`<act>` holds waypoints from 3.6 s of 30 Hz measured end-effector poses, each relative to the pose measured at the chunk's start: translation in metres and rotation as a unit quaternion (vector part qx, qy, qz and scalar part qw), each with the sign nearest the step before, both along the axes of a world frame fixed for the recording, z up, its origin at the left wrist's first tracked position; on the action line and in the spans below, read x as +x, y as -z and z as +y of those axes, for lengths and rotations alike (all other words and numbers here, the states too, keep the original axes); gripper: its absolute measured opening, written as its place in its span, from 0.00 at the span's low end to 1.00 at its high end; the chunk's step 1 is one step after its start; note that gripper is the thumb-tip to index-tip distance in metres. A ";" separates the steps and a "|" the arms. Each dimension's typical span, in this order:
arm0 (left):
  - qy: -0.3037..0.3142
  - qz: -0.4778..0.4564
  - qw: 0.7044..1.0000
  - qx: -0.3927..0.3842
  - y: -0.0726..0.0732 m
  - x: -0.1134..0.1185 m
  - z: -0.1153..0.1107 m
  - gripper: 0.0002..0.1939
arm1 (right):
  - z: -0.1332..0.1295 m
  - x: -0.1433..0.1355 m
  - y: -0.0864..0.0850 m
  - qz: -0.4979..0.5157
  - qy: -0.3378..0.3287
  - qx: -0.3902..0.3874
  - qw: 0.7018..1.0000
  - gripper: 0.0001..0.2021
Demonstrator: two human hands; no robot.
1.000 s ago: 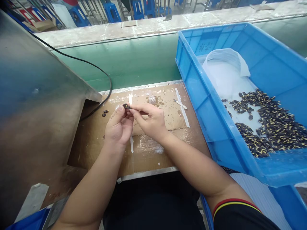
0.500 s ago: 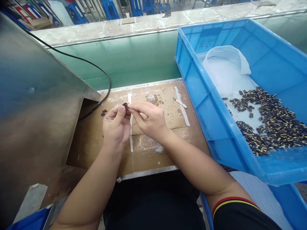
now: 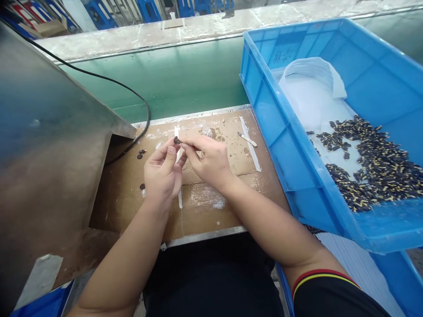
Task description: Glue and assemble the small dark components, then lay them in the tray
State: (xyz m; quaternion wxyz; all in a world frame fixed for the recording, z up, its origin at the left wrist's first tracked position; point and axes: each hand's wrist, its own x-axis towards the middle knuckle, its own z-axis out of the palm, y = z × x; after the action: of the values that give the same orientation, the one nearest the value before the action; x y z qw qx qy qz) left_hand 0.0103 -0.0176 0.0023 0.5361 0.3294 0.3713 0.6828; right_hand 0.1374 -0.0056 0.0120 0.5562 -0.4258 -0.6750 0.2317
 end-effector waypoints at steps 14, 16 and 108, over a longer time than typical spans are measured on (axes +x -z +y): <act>-0.015 0.055 0.998 -0.018 0.001 -0.009 0.007 0.09 | 0.003 0.000 -0.007 0.071 -0.047 -0.082 0.993 0.09; -0.019 0.081 0.996 -0.013 0.002 -0.009 0.007 0.09 | 0.004 0.001 -0.008 0.083 -0.054 -0.089 0.991 0.10; 0.096 0.138 0.985 -0.029 0.004 -0.003 0.000 0.15 | 0.079 0.041 0.040 -0.101 0.086 0.034 0.991 0.11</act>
State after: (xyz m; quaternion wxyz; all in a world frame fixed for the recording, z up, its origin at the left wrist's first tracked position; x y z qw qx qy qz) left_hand 0.0076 -0.0176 -0.0013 0.5522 0.4392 0.4281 0.5647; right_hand 0.1781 0.0729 -0.0278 0.5175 -0.4844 -0.6958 0.1161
